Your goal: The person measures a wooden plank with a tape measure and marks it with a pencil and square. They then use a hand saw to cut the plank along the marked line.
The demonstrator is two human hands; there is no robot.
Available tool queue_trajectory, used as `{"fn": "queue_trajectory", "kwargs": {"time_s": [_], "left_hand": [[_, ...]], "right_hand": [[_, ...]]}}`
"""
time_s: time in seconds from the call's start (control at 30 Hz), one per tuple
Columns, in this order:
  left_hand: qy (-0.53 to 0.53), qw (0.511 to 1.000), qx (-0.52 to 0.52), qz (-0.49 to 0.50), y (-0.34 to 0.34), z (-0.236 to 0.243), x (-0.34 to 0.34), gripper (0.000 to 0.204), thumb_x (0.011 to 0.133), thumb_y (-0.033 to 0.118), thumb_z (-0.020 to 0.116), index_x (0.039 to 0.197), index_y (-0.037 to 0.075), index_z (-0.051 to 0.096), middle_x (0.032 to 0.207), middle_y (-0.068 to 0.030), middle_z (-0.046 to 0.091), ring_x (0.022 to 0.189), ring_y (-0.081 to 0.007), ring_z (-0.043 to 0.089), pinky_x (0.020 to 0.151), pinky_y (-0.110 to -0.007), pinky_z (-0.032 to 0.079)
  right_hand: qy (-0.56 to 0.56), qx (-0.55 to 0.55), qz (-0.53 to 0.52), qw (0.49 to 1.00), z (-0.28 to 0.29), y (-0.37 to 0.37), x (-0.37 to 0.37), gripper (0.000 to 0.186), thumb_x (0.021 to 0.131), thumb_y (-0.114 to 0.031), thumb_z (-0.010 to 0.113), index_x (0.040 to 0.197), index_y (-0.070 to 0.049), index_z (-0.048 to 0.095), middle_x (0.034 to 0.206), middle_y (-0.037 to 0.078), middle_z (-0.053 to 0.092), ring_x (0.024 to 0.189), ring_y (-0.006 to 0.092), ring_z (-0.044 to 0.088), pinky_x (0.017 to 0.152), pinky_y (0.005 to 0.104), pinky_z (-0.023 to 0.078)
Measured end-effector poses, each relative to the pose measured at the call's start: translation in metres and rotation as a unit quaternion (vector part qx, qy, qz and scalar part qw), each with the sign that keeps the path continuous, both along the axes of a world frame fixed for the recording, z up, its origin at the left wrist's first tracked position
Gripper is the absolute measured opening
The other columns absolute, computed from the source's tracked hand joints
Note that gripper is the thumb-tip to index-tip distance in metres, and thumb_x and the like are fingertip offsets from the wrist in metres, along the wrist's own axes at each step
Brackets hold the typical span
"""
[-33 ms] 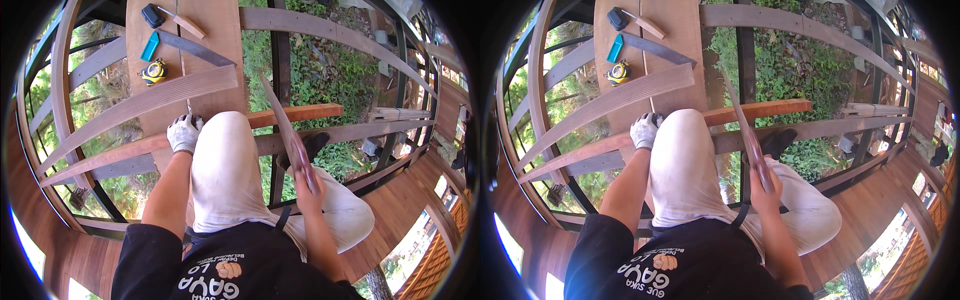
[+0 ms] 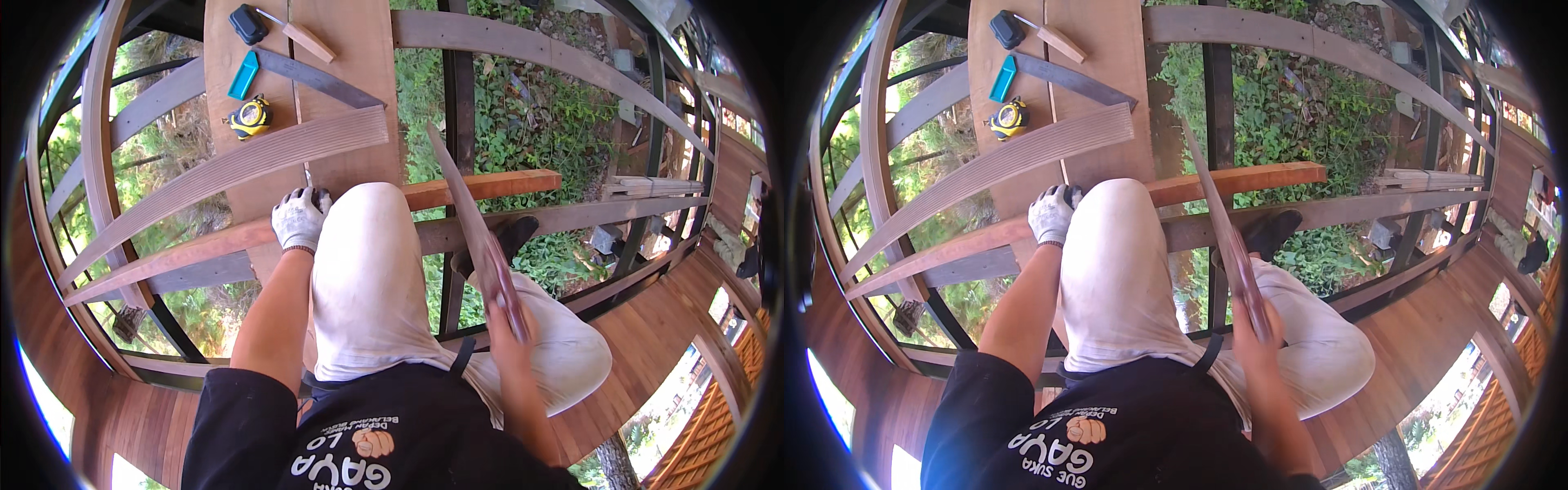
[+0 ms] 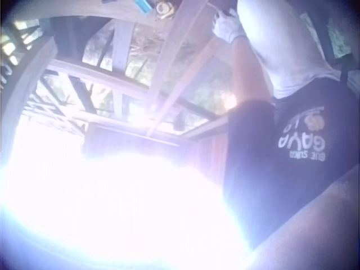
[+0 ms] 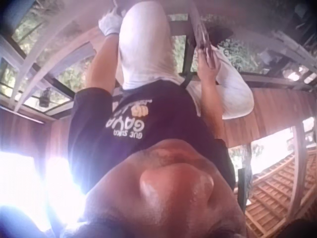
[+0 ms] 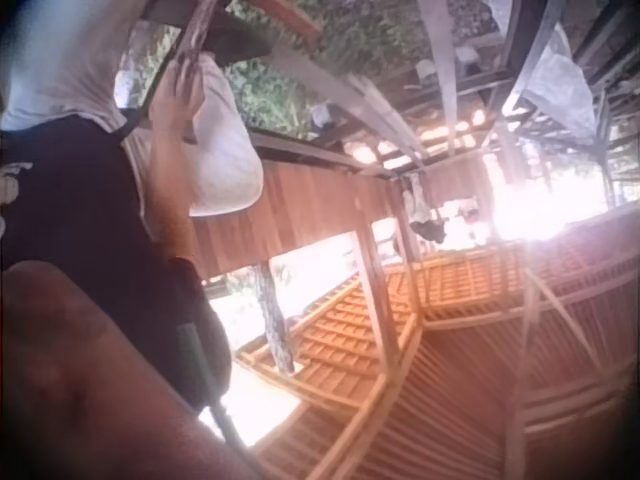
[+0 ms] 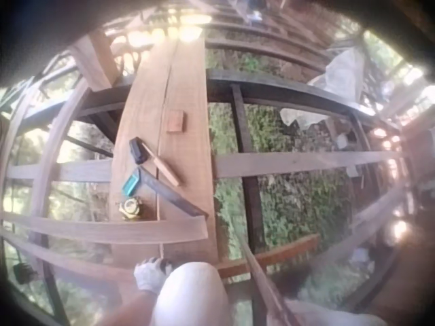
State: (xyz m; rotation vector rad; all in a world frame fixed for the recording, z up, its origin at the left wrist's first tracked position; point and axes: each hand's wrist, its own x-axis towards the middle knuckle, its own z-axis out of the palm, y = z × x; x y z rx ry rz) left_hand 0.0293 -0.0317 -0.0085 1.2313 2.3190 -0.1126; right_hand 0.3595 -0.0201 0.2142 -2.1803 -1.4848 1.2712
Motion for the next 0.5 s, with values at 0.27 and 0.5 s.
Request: {"fn": "queue_trajectory", "kwargs": {"time_s": [0.27,0.5], "left_hand": [[0.011,1.000,0.002,-0.006,-0.003,-0.004,-0.001,0.037,0.089,0.043,0.057,0.101,0.012,0.074,0.104,-0.0098,0.073,0.102,-0.0298,0.067,0.090,-0.047,0.048],[-0.007,1.000,-0.012,-0.008,-0.001,-0.008,-0.003,0.037,0.089,0.042,0.056,0.101,0.012,0.074,0.105,-0.0098,0.073,0.102,-0.0296,0.067,0.090,-0.047,0.048]], "right_hand": [[0.025,-0.044,-0.044,0.998,-0.018,0.014,0.006,0.011,0.093,-0.008,0.068,0.091,0.003,0.065,0.070,0.002,0.059,0.063,0.0088,0.053,0.058,0.0289,0.042],[-0.004,-0.047,-0.047,0.998,0.021,0.000,0.007,0.012,0.092,-0.008,0.069,0.099,0.001,0.066,0.069,0.002,0.058,0.064,0.0083,0.054,0.058,0.0264,0.043]]}}
